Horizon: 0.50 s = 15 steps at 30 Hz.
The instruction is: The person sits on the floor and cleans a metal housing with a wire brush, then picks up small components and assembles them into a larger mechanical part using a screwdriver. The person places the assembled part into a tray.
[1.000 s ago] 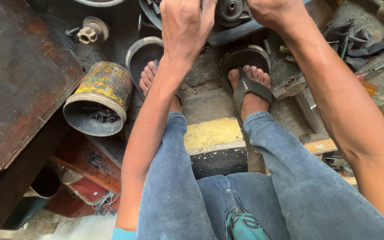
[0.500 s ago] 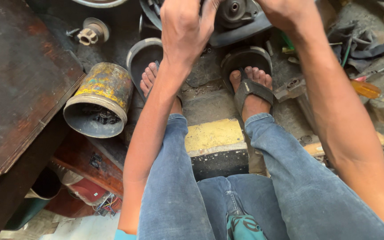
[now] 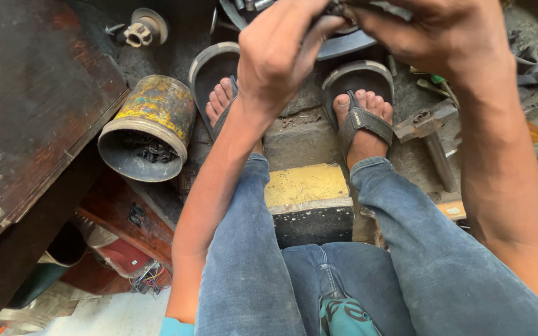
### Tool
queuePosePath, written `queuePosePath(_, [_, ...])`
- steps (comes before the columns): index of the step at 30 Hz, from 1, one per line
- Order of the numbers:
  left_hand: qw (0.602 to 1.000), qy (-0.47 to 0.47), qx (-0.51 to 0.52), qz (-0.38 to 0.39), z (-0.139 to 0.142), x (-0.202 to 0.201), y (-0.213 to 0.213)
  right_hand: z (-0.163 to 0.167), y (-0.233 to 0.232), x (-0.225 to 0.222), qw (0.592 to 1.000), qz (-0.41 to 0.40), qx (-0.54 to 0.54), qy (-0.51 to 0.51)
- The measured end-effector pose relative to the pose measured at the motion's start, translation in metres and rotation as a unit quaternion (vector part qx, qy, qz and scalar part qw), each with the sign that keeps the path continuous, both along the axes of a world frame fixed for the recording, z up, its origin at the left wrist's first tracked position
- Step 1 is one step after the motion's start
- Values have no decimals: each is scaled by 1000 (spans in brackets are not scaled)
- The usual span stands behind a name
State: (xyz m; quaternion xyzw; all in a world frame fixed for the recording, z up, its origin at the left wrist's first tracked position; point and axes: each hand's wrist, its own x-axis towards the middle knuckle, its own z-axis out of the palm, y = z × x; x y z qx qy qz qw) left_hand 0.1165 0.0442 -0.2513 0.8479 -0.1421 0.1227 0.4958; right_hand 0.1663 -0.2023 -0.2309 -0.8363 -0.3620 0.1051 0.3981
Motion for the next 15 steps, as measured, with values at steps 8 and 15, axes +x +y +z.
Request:
queuePosePath(8, [997, 10, -39, -63, 32, 0, 7, 14, -11, 3, 960, 17, 148, 237])
queuePosePath(15, [995, -3, -50, -83, 47, 2, 14, 35, 4, -8, 918, -79, 169, 349])
